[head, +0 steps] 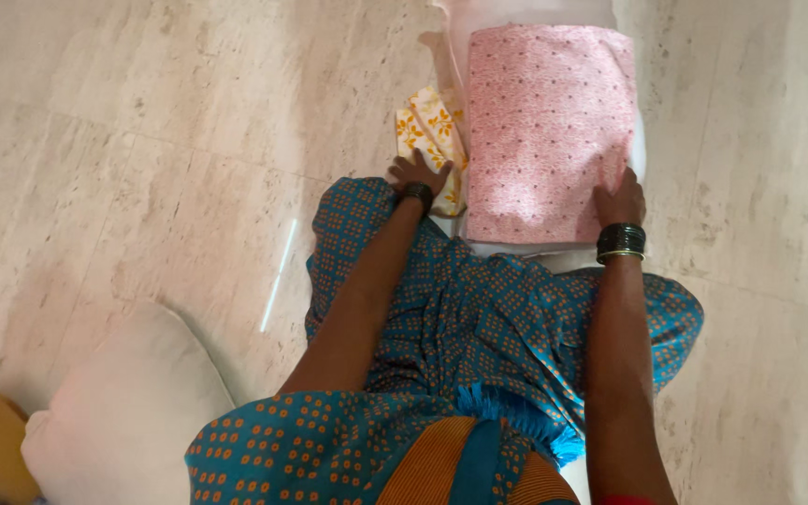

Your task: The person inserts a white pillow into a blue patterned pillowcase, smooths it, and sets it aside. Then the person inserts another white pillow into a pink patterned pillowcase and smooths it.

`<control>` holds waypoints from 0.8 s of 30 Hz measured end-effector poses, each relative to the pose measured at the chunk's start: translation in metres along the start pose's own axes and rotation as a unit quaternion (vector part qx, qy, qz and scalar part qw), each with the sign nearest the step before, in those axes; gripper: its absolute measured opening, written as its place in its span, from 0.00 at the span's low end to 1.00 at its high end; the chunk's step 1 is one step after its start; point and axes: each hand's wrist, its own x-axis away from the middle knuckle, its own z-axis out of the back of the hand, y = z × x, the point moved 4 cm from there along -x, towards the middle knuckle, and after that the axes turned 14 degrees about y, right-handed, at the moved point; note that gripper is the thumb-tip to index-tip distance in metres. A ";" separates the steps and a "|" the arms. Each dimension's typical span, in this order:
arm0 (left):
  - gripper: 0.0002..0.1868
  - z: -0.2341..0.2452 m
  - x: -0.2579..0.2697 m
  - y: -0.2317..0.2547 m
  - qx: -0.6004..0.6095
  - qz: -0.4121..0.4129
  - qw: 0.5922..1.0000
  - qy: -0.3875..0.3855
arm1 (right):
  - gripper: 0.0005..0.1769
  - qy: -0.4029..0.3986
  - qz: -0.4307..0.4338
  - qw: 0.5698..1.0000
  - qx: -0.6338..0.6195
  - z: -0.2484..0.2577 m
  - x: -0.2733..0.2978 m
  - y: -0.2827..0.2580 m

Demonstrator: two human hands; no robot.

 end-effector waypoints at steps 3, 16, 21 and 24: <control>0.41 -0.021 0.050 0.026 0.100 0.039 0.993 -0.038 | 0.37 0.000 0.000 1.000 0.024 0.003 0.002 -0.009; 0.41 0.198 0.051 -0.046 0.702 -0.038 0.711 0.000 | 0.37 -0.012 0.043 0.999 0.014 0.032 -0.002 -0.027; 0.45 0.366 0.130 -0.177 0.600 -0.062 0.794 0.068 | 0.35 -0.043 0.085 0.995 0.024 0.040 -0.003 -0.036; 0.47 0.441 0.178 -0.284 0.515 -0.006 0.855 0.064 | 0.30 -0.075 0.077 0.993 0.043 0.042 -0.003 -0.037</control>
